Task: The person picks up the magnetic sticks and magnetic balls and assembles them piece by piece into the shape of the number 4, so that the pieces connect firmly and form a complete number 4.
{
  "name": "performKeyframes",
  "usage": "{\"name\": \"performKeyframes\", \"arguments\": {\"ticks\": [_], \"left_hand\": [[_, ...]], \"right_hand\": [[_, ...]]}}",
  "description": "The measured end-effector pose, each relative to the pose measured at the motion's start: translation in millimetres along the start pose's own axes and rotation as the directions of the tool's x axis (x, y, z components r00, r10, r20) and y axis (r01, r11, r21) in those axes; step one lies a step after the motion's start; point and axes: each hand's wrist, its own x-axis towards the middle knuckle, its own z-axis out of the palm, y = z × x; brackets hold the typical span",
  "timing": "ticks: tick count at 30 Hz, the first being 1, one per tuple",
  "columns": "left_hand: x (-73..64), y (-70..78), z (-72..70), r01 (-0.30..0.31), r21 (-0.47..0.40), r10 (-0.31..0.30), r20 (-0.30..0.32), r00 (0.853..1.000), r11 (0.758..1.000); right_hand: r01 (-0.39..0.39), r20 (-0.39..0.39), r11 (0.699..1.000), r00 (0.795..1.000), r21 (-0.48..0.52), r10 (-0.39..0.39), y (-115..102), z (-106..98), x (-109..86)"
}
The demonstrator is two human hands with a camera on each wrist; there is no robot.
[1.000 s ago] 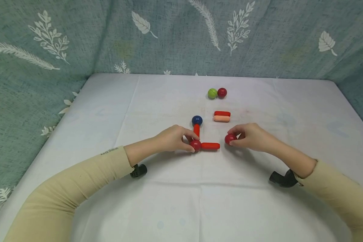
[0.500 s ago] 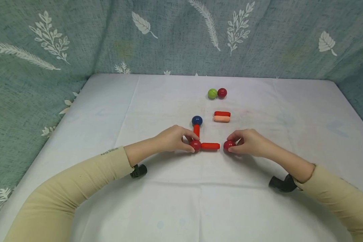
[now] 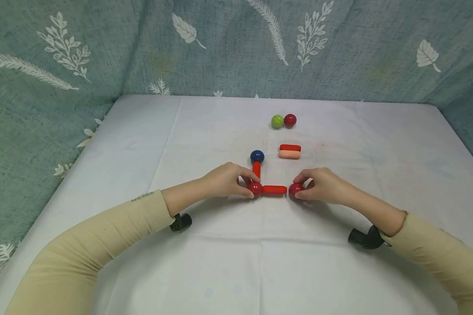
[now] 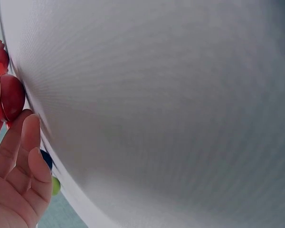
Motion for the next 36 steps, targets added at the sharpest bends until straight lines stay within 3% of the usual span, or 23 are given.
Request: {"name": "performKeyframes", "arguments": {"ticks": [25,36], "left_hand": [[-0.4,0.7,1.8,0.023,0.042,-0.022,-0.015,1.0,0.999],[-3.5,4.2,2.7,0.013,0.146,-0.013,-0.001,1.0,0.989]], "right_hand": [[-0.031,0.039,0.999,0.999,0.012,0.03,-5.9,1.2,4.4],[-0.025,0.048,1.0,0.999,-0.007,0.025,-4.8,-1.0,3.9]]}}
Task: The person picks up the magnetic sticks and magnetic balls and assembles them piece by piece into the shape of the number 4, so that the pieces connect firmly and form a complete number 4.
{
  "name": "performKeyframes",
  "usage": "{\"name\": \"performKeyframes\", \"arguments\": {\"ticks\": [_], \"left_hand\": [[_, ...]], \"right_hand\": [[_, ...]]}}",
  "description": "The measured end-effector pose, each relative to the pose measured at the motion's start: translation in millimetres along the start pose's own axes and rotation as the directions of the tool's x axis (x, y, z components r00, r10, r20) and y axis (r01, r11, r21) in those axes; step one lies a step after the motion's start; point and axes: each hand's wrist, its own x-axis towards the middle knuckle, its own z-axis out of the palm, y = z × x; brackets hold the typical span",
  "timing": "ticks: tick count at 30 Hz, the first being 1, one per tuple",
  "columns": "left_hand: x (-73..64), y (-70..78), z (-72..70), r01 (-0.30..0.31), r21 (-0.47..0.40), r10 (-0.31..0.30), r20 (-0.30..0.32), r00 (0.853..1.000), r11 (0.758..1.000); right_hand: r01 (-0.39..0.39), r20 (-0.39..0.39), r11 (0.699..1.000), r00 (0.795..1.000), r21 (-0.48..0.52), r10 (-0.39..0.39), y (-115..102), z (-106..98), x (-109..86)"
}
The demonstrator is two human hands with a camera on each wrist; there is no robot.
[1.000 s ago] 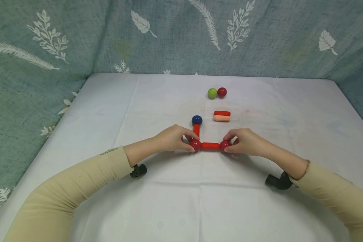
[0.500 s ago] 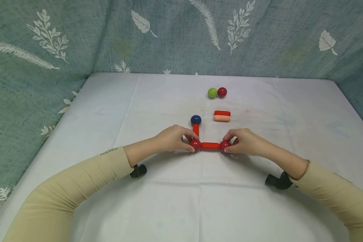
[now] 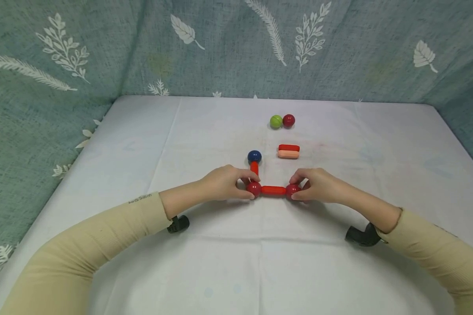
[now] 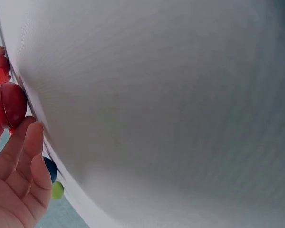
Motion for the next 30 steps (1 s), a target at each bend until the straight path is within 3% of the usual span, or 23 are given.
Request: {"name": "performKeyframes", "arguments": {"ticks": [3,7,14,20,30], "left_hand": [[0.2,-0.8,0.1,-0.014,-0.005,0.014,-0.008,1.0,1.0],[0.4,-1.8,-0.6,-0.028,-0.023,0.027,-0.018,0.999,0.999],[0.9,-3.2,-0.8,-0.022,-0.045,0.022,-0.009,1.0,0.999],[0.5,-2.7,-0.5,-0.025,-0.049,0.025,-0.005,1.0,0.998],[0.9,-2.4,-0.7,-0.017,-0.054,0.017,-0.002,1.0,0.998]], "right_hand": [[0.02,-0.014,1.0,1.0,-0.024,-0.02,1,-7,0.8],[0.043,-0.102,0.997,0.994,-0.058,-0.049,3,-23,7.4],[-0.01,-0.238,0.991,0.971,-0.135,-0.022,7,-41,34.1],[-0.077,-0.259,0.977,0.965,-0.201,0.023,4,-37,52.9],[-0.132,-0.262,0.964,0.963,-0.233,0.069,1,-33,62.0]]}}
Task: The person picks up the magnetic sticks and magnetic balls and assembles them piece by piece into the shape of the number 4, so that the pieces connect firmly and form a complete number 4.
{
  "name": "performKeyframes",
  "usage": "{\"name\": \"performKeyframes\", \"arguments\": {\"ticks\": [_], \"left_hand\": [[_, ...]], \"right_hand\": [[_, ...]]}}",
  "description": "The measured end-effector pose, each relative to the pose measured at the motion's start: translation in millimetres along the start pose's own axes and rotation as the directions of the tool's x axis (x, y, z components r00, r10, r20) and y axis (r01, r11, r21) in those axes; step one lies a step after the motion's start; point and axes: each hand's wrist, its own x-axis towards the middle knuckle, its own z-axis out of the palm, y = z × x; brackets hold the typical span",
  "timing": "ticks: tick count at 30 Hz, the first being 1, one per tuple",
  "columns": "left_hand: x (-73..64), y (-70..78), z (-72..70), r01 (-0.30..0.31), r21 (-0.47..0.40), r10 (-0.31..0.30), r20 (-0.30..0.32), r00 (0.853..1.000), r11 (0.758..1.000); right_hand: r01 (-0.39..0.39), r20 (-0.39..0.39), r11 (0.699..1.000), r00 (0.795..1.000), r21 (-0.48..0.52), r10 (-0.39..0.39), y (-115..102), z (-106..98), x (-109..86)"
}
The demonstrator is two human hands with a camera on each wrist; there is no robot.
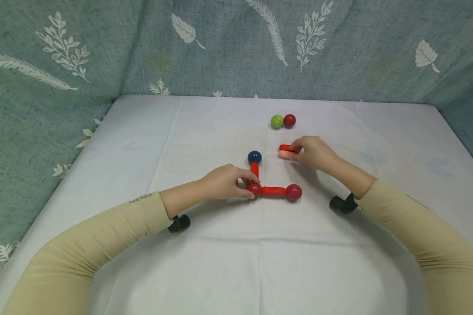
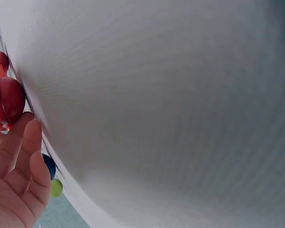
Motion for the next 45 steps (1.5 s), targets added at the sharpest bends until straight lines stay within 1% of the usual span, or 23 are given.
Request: {"name": "performKeyframes", "arguments": {"ticks": [7,12,15,19,22,24,29,31,33,35,39,41,45], "left_hand": [[-0.4,0.7,-0.4,0.004,-0.004,-0.004,0.0,1.0,1.0],[0.1,0.5,-0.2,-0.004,0.0,0.004,-0.005,1.0,1.0],[0.6,0.1,0.1,-0.01,0.0,0.01,-0.007,1.0,1.0],[0.4,0.0,0.3,-0.016,0.001,0.016,-0.009,1.0,1.0],[0.3,0.3,0.1,-0.015,0.002,0.015,-0.009,1.0,1.0],[0.1,0.7,-0.1,-0.012,0.004,0.012,-0.008,1.0,1.0],[0.1,1.0,-0.4,-0.003,0.007,0.003,-0.007,1.0,1.0],[0.4,0.9,-0.5,-0.001,0.005,0.001,-0.005,1.0,1.0],[0.9,0.8,-0.5,0.001,0.002,-0.001,-0.004,1.0,1.0],[1.3,0.6,-0.6,0.002,-0.001,-0.002,-0.003,1.0,1.0],[1.7,0.4,-0.4,-0.001,0.001,0.001,-0.004,1.0,1.0],[1.7,0.4,-0.5,-0.002,0.003,0.002,-0.005,1.0,1.0],[1.9,0.0,-0.3,-0.004,0.005,0.004,-0.008,1.0,1.0]], "right_hand": [[-0.049,0.059,0.998,0.997,-0.038,0.051,0,3,2.2],[-0.092,0.13,0.994,0.987,-0.058,0.099,-2,3,3.2],[-0.107,0.154,0.992,0.981,-0.061,0.115,-3,3,3.3],[-0.122,0.16,0.992,0.98,-0.016,0.123,-2,3,2.7],[-0.143,0.18,0.988,0.975,0.057,0.131,1,2,2.1],[-0.166,0.203,0.979,0.969,0.116,0.141,4,0,1.2],[-0.223,0.249,0.942,0.955,0.252,0.16,9,-3,-2.7],[-0.243,0.258,0.928,0.951,0.283,0.17,10,-3,-4.8],[-0.277,0.273,0.91,0.942,0.31,0.194,10,-3,-7.5],[-0.313,0.293,0.886,0.931,0.341,0.216,11,-3,-10.4],[-0.358,0.338,0.832,0.915,0.424,0.222,14,-1,-15.5],[-0.367,0.357,0.803,0.911,0.469,0.208,16,0,-17.3],[-0.375,0.376,0.757,0.908,0.535,0.184,17,0,-22.1]]}}
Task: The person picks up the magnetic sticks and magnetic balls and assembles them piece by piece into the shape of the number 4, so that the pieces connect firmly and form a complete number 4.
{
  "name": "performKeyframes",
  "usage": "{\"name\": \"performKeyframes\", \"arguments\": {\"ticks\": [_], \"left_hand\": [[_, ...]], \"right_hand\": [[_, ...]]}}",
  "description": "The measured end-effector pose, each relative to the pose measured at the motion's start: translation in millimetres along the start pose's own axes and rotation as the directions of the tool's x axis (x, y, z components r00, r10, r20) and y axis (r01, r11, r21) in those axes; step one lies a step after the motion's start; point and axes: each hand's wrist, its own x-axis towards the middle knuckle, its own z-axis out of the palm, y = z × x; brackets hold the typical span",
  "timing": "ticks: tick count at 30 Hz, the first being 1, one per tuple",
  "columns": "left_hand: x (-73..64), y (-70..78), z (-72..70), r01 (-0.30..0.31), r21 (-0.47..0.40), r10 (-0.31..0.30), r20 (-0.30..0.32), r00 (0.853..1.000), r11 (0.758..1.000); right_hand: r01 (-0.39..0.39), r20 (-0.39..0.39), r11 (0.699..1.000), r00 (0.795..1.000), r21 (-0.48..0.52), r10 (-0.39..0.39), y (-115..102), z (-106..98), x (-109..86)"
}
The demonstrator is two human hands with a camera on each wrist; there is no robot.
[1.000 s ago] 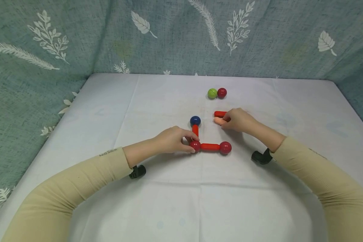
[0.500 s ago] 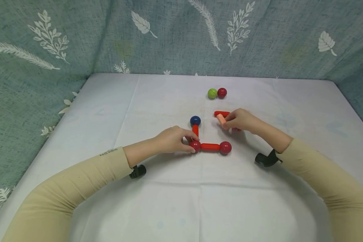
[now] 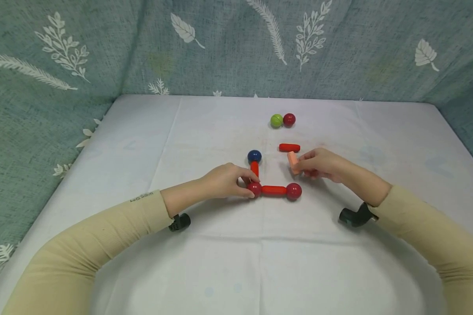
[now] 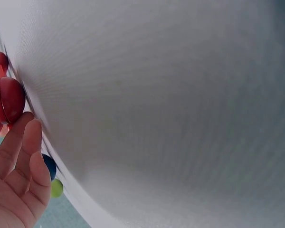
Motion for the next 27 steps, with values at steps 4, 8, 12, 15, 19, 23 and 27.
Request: {"name": "performKeyframes", "arguments": {"ticks": [4,8,12,15,19,23,27], "left_hand": [[-0.1,0.0,0.1,-0.001,-0.003,0.001,-0.001,1.0,1.0],[-0.4,0.0,0.1,0.003,-0.008,-0.003,0.0,1.0,1.0],[-0.5,-0.2,0.2,0.004,-0.006,-0.004,-0.001,1.0,1.0],[-0.4,-0.3,0.3,0.005,-0.007,-0.005,-0.001,1.0,1.0],[-0.5,-0.1,0.0,0.006,-0.01,-0.006,-0.001,1.0,1.0],[-0.9,0.1,-0.1,0.002,-0.003,-0.002,-0.005,1.0,1.0],[-1.0,0.3,0.3,0.001,0.008,-0.001,-0.007,1.0,1.0]], "right_hand": [[0.005,0.025,0.998,1.0,0.067,-0.006,3,1,-5.0],[0.003,0.041,0.994,0.999,0.108,-0.007,6,3,-8.3],[0.008,0.047,0.991,0.999,0.133,-0.014,10,6,-10.5],[0.022,0.041,0.986,0.999,0.163,-0.029,12,8,-12.7],[0.036,0.033,0.979,0.999,0.202,-0.043,14,11,-15.2],[0.031,0.03,0.975,0.999,0.221,-0.039,15,13,-15.7],[0.02,0.032,0.973,0.999,0.229,-0.028,17,14,-15.5]]}}
